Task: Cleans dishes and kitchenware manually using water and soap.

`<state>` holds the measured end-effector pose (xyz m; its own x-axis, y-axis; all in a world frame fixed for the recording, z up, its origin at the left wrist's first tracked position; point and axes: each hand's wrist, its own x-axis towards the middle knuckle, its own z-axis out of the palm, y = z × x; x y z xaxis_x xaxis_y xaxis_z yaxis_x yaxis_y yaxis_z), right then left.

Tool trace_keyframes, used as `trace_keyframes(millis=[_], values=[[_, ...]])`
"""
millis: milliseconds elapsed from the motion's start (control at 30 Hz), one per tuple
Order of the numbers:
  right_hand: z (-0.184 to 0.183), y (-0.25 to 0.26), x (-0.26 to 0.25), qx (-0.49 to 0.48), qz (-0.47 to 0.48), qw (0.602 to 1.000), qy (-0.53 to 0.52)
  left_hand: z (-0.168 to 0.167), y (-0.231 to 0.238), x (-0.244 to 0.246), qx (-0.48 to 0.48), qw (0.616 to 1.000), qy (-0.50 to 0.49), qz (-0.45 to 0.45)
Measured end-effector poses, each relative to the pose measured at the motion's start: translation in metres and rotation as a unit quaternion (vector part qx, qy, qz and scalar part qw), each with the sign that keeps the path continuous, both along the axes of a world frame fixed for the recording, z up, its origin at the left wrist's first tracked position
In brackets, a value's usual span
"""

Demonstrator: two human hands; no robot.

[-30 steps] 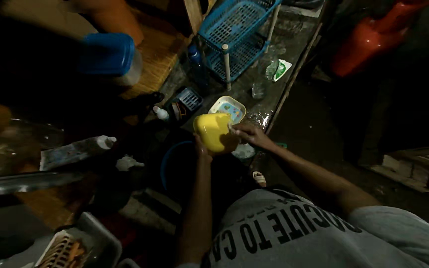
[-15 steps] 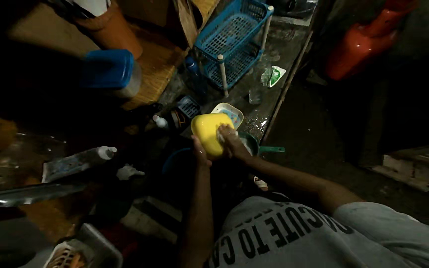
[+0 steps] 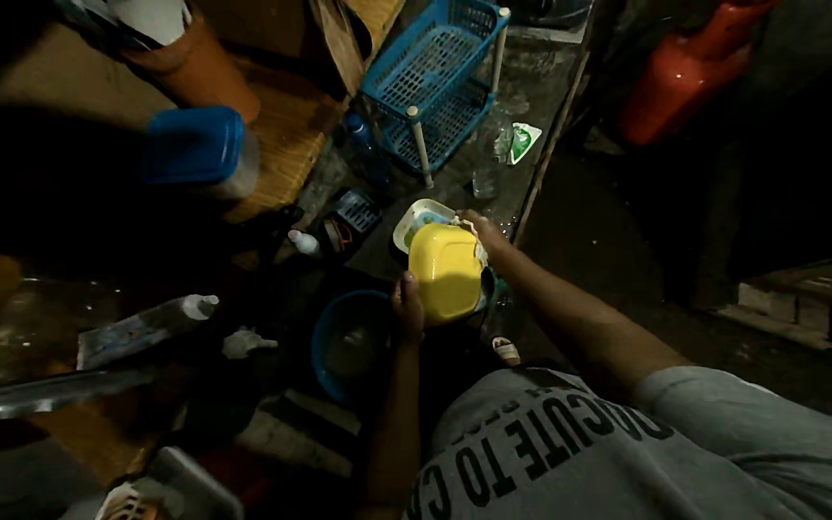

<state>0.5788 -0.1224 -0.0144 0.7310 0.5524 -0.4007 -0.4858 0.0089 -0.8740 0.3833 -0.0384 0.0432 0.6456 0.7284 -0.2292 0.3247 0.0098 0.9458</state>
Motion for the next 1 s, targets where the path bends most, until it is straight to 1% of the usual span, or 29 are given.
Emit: trace_keyframes(millis=[67,133,200,233,267,300,333,367,400,433,467,500,567,633,667,700,733,800,867,900,933,1000], values=[[-0.006,0.0,-0.01,0.025,-0.027,0.999,0.012,-0.001,-0.003,0.004,-0.038,0.998,-0.018,0.051],[-0.012,-0.003,-0.034,0.017,-0.005,0.999,-0.03,0.002,-0.002,0.012,-0.058,0.99,-0.055,0.12],[-0.022,0.004,-0.057,-0.036,0.024,0.994,-0.104,0.004,0.0,0.022,-0.038,0.981,-0.093,0.163],[-0.023,0.008,-0.065,-0.086,0.04,0.986,-0.136,0.003,-0.001,0.026,-0.025,0.98,-0.101,0.171],[-0.019,0.014,-0.073,-0.132,0.058,0.979,-0.145,0.001,-0.005,0.03,-0.008,0.981,-0.101,0.164],[-0.012,0.019,-0.08,-0.156,0.067,0.977,-0.13,-0.002,-0.009,0.033,0.019,0.986,-0.092,0.14],[-0.005,0.025,-0.087,-0.141,0.059,0.985,-0.086,-0.007,-0.012,0.036,0.064,0.989,-0.079,0.108],[0.005,0.03,-0.095,-0.088,0.03,0.996,-0.008,-0.012,-0.013,0.039,0.111,0.989,-0.062,0.07],[0.014,0.034,-0.099,-0.024,0.008,0.997,0.069,-0.017,-0.011,0.042,0.154,0.987,-0.037,0.035],[0.019,0.036,-0.099,0.026,0.005,0.993,0.117,-0.018,-0.007,0.043,0.184,0.983,0.001,-0.01],[0.025,0.034,-0.096,0.046,0.014,0.991,0.127,-0.016,0.0,0.042,0.216,0.973,0.044,-0.065],[0.033,0.033,-0.091,0.041,0.023,0.993,0.107,-0.017,0.01,0.04,0.268,0.951,0.091,-0.123],[0.033,0.03,-0.079,0.032,0.056,0.996,0.064,-0.017,0.024,0.034,0.351,0.892,0.173,-0.227],[0.009,0.033,-0.065,0.028,0.044,0.995,0.09,-0.019,0.033,0.031,0.388,0.836,0.234,-0.311],[-0.001,0.036,-0.059,0.012,0.018,0.995,0.093,-0.022,0.037,0.031,0.401,0.812,0.25,-0.343],[-0.008,0.039,-0.052,-0.02,-0.003,0.997,0.07,-0.027,0.042,0.031,0.426,0.792,0.25,-0.359],[-0.013,0.04,-0.042,-0.051,-0.01,0.998,0.038,-0.034,0.046,0.029,0.438,0.786,0.244,-0.361],[-0.025,0.046,-0.015,-0.112,-0.031,0.993,-0.019,-0.041,0.053,0.018,0.444,0.811,0.215,-0.315],[-0.044,0.055,0.015,-0.149,-0.061,0.986,-0.038,-0.047,0.064,-0.003,0.411,0.858,0.2,-0.234],[-0.053,0.06,0.029,-0.16,-0.071,0.983,-0.047,-0.052,0.071,-0.018,0.382,0.874,0.22,-0.204],[-0.061,0.064,0.04,-0.17,-0.078,0.981,-0.058,-0.06,0.08,-0.036,0.355,0.88,0.256,-0.183],[-0.072,0.07,0.055,-0.211,-0.072,0.971,-0.087,-0.086,0.095,-0.079,0.285,0.882,0.339,-0.159]])
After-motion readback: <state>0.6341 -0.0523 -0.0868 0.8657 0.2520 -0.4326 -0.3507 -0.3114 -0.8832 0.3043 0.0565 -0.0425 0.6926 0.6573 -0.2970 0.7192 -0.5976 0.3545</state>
